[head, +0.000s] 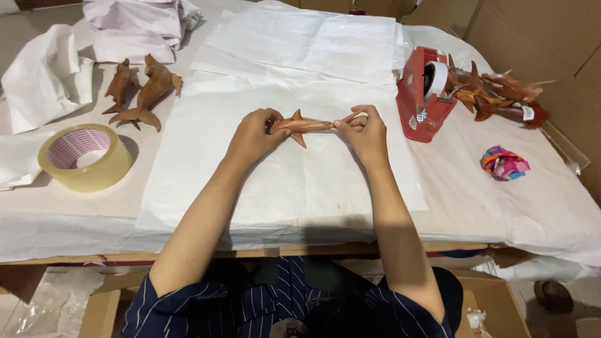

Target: Wrapping a wooden fish figurine in white tissue paper for packaging

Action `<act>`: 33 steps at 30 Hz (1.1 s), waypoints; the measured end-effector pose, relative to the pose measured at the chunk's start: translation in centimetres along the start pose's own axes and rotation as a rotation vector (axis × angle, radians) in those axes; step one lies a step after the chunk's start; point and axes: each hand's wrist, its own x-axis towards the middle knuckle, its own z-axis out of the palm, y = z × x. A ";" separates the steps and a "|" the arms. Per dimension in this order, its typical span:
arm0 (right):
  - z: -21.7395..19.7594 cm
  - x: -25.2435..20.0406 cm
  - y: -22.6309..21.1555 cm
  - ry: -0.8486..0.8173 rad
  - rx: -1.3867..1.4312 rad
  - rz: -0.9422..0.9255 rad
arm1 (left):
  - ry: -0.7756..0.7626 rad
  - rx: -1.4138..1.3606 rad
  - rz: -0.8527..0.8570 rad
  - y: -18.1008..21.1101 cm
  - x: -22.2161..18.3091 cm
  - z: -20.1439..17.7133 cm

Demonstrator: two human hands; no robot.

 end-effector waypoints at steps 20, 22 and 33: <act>0.4 -1.4 -3.5 -0.042 -0.183 -0.114 | 0.178 0.058 0.035 -2.6 0.9 0.2; 0.3 -2.1 -4.5 0.011 -0.185 -0.213 | 0.210 0.054 0.052 -3.1 1.1 0.4; 0.0 -3.1 -6.1 0.246 -0.089 -0.337 | 0.243 -0.034 0.015 -1.3 0.0 -0.4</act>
